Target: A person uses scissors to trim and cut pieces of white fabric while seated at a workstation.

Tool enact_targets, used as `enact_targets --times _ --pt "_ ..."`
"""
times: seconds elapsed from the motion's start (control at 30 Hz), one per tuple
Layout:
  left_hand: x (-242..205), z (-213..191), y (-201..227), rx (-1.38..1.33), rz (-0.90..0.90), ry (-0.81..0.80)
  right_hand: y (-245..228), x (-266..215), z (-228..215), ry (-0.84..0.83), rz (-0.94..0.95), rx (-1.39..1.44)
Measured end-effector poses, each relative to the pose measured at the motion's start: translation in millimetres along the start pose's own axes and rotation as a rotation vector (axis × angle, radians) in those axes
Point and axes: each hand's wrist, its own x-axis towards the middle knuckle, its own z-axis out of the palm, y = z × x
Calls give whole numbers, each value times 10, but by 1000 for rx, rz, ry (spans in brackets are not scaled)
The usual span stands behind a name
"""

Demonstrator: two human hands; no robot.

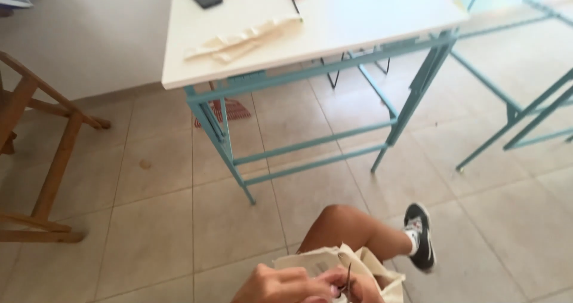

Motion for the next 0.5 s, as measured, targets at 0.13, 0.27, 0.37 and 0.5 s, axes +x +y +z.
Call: enact_targets --times 0.13,0.27,0.37,0.5 --pt "188 -27 -226 -163 -534 133 842 761 -381 -898 -336 357" --pt "233 -276 -120 -368 -417 107 305 1186 -520 -596 -465 61" --pt "292 -448 -409 -341 -697 409 -10 1158 -388 -403 -296 59" --pt "705 -973 -977 -248 -528 509 125 1235 -44 -298 -46 37"
